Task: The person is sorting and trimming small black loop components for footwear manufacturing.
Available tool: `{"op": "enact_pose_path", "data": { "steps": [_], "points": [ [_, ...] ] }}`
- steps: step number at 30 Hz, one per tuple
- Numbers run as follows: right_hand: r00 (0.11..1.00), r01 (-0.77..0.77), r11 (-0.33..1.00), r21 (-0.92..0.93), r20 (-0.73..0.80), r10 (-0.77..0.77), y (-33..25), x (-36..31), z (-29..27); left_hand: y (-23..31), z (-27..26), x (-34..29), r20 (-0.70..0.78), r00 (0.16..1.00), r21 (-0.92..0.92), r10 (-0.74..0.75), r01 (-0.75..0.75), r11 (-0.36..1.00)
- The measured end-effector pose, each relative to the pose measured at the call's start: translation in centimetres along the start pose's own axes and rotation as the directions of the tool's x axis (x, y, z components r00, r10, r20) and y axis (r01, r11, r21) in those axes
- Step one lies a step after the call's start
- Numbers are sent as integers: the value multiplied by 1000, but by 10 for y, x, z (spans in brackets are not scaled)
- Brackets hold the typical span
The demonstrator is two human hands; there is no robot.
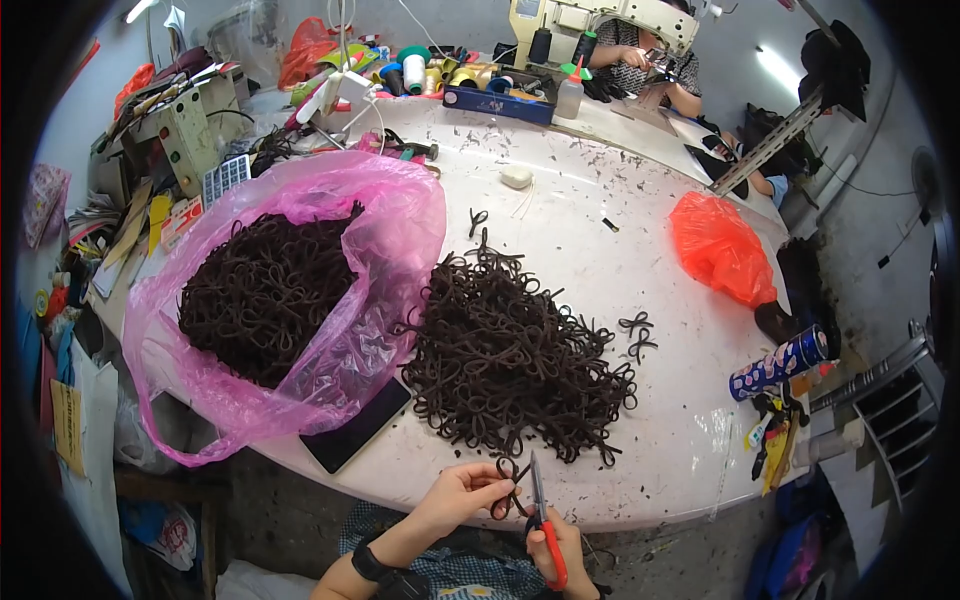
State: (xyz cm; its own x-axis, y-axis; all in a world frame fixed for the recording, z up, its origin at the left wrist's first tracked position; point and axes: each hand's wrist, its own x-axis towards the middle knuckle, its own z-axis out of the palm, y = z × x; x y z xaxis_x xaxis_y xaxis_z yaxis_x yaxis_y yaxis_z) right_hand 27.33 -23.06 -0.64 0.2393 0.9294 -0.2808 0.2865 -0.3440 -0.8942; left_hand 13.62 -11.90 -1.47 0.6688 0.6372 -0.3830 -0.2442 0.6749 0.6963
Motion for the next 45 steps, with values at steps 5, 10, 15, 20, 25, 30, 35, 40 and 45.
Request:
{"op": "enact_pose_path", "data": {
  "steps": [5, 10, 15, 20, 25, 30, 35, 40, 45],
  "points": [
    [996, -65, 996, 52, 58, 62, -12, -3, -8, 2, -5, 1, -102, 989, -40, 105, -109, 993],
    [978, -179, 972, 151, 134, 160, 20, -9, -3, 6, -11, 4, -194, 948, -47, 251, -265, 963],
    [958, -263, 929, 260, 183, 219, 12, -8, -4, 5, -4, 5, -207, 947, -79, 244, -265, 961],
    [984, -82, 995, 60, 165, 71, 2, -5, -4, 4, -5, 5, -209, 948, -75, 239, -259, 963],
    [996, -63, 997, 39, 70, 60, 4, -8, -6, 12, -6, -1, -222, 940, -17, 261, -271, 962],
    [980, 55, 997, -58, -186, -65, 3, 5, -20, 68, -21, -16, -310, 696, 351, 648, -550, 758],
    [985, -47, 983, 176, -155, 74, 7, 11, -31, 129, -49, -27, 26, -10, 952, 1000, 305, -21],
    [983, 30, 995, 93, -183, -13, 20, 13, -29, 98, -35, -6, 182, 383, 975, 906, 45, -216],
    [986, -8, 993, 116, -164, 27, 24, 12, -30, 37, -6, 48, 658, 521, 753, 543, -441, -489]
  ]
}}
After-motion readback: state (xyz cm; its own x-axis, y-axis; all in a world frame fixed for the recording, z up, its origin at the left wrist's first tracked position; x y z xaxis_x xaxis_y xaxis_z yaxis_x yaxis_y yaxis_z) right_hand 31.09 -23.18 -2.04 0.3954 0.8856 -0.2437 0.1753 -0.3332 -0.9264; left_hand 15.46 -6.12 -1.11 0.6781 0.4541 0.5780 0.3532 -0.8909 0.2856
